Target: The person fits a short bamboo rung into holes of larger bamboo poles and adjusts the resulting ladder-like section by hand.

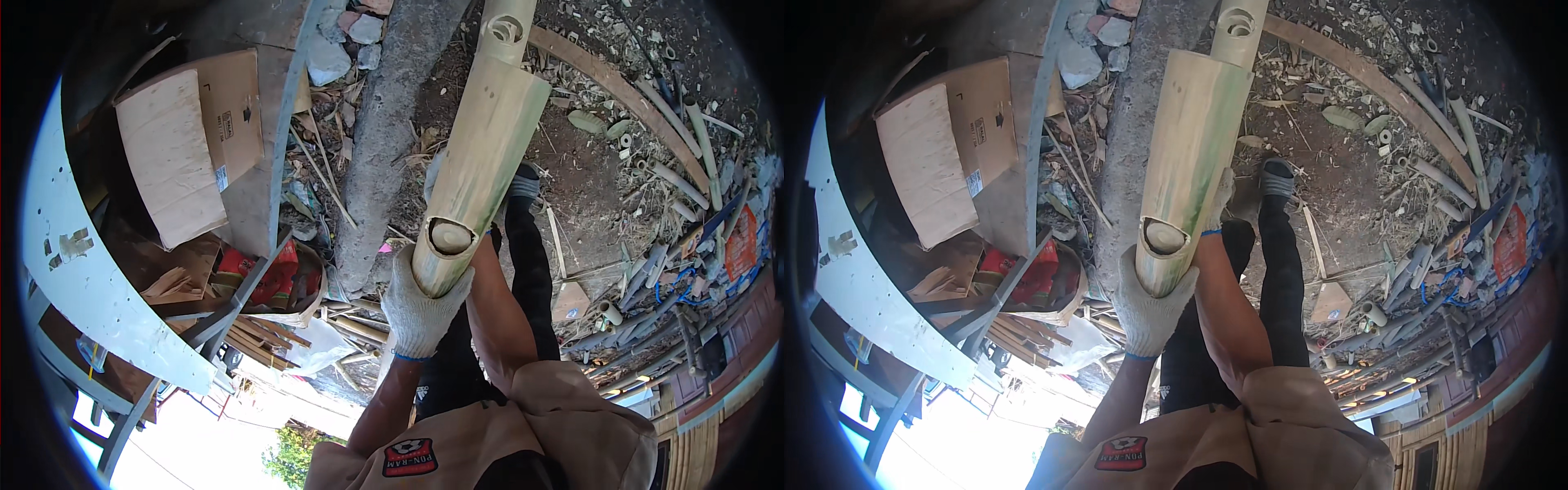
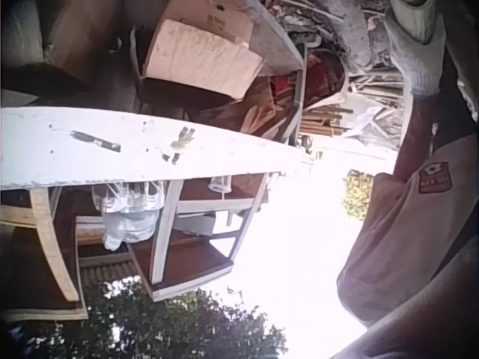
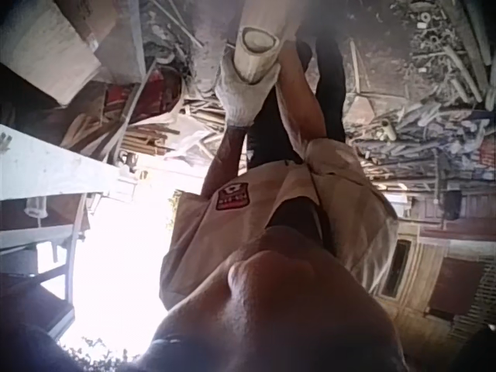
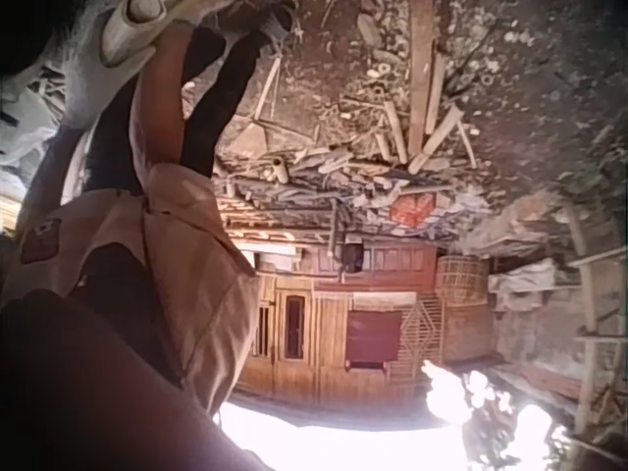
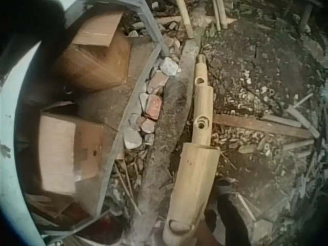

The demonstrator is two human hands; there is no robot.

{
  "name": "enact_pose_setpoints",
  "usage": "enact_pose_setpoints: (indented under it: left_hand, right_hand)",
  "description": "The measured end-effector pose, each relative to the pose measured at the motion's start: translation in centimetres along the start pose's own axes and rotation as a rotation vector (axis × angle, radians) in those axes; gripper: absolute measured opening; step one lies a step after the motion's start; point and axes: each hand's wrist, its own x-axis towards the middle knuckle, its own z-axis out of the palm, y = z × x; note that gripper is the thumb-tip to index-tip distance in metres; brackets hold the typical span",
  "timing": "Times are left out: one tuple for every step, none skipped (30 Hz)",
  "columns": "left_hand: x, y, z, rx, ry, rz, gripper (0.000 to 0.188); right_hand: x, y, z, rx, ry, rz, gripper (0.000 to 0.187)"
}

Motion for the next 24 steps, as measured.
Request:
enact_pose_setpoints:
  left_hand:
    - [0.2, -0.3, 0.2, -0.005, -0.005, 0.005, 0.078]
    - [0.4, -0.7, 0.3, -0.004, 0.014, 0.028, 0.078]
    - [0.6, -1.1, 0.5, -0.005, 0.032, 0.052, 0.078]
    - [0.8, -2.5, -0.1, 0.043, 0.050, 0.063, 0.078]
    - [1.1, -2.8, -0.3, 0.031, 0.047, 0.068, 0.078]
    - [1.1, -2.5, -1.4, 0.026, 0.058, 0.054, 0.077]
    - [1.3, -2.1, -1.7, 0.001, 0.047, 0.033, 0.076]
    - [1.7, -1.7, -1.7, -0.010, 0.049, 0.053, 0.075]
    - [2.3, -2.3, -2.1, -0.051, 0.033, 0.044, 0.073]
    - [2.9, -3.5, -2.6, -0.067, 0.041, 0.048, 0.072]
    - [3.7, -4.4, -2.7, -0.093, 0.039, 0.054, 0.070]
    - [4.6, -5.0, -3.6, -0.084, 0.076, 0.091, 0.067]
    - [5.5, -4.8, -4.4, -0.119, 0.051, 0.051, 0.065]
    - [6.7, -6.1, -5.0, -0.122, 0.064, 0.038, 0.065]
    - [7.9, -7.4, -5.6, -0.127, 0.076, 0.024, 0.064]
    - [9.1, -8.1, -6.4, -0.135, 0.065, 0.025, 0.064]
    - [10.2, -8.8, -7.2, -0.141, 0.058, 0.023, 0.064]
    - [11.1, -9.9, -7.8, -0.177, 0.074, 0.049, 0.065]
    - [11.7, -10.0, -8.1, -0.188, 0.099, 0.038, 0.065]
    - [12.3, -9.8, -8.3, -0.141, 0.087, 0.007, 0.061]
    - [12.9, -9.8, -8.4, -0.096, 0.074, -0.024, 0.058]
    - [13.7, -10.3, -8.5, -0.113, 0.094, -0.036, 0.058]
    - [14.4, -11.0, -8.7, -0.087, 0.115, -0.013, 0.060]
    - [15.1, -11.7, -9.0, -0.062, 0.136, 0.011, 0.063]
  right_hand:
    - [0.0, -0.4, 0.0, -0.022, 0.006, -0.011, 0.081]
    - [-0.2, -0.9, 0.9, -0.043, 0.016, -0.026, 0.082]
    - [-0.7, -1.5, 1.9, -0.050, 0.013, -0.036, 0.082]
    - [-2.4, -0.8, 5.2, -0.142, 0.153, 0.177, 0.083]
    - [-3.7, -1.5, 7.5, -0.253, 0.289, 0.365, 0.084]
    - [-4.9, -1.5, 9.0, -0.179, 0.227, 0.463, 0.081]
    - [-5.9, -2.6, 8.0, -0.194, 0.219, 0.455, 0.081]
    - [-6.7, -4.3, 5.3, -0.238, 0.297, 0.560, 0.078]
    - [-7.4, -5.4, 3.4, -0.273, 0.370, 0.680, 0.075]
    - [-8.5, -6.6, 2.8, -0.284, 0.364, 0.693, 0.075]
    - [-9.5, -8.4, 2.2, -0.379, 0.398, 0.673, 0.072]
    - [-10.4, -9.6, 1.7, -0.467, 0.420, 0.662, 0.069]
    - [-11.1, -11.3, 0.9, -0.484, 0.412, 0.671, 0.069]
    - [-11.6, -12.7, -0.3, -0.491, 0.500, 0.638, 0.066]
    - [-12.1, -14.0, -1.2, -0.500, 0.587, 0.603, 0.063]
    - [-12.5, -15.1, -1.8, -0.526, 0.622, 0.564, 0.061]
    - [-12.8, -16.0, -2.3, -0.553, 0.654, 0.529, 0.059]
    - [-13.0, -17.1, -2.7, -0.556, 0.661, 0.534, 0.057]
    - [-13.2, -18.1, -3.4, -0.576, 0.647, 0.552, 0.057]
    - [-13.3, -19.3, -4.1, -0.611, 0.655, 0.530, 0.056]
    - [-13.3, -20.3, -4.9, -0.647, 0.661, 0.507, 0.055]
    - [-13.0, -20.9, -5.1, -0.674, 0.656, 0.501, 0.053]
    - [-12.6, -21.0, -4.8, -0.694, 0.641, 0.514, 0.053]
    - [-12.2, -21.2, -4.4, -0.710, 0.631, 0.525, 0.051]
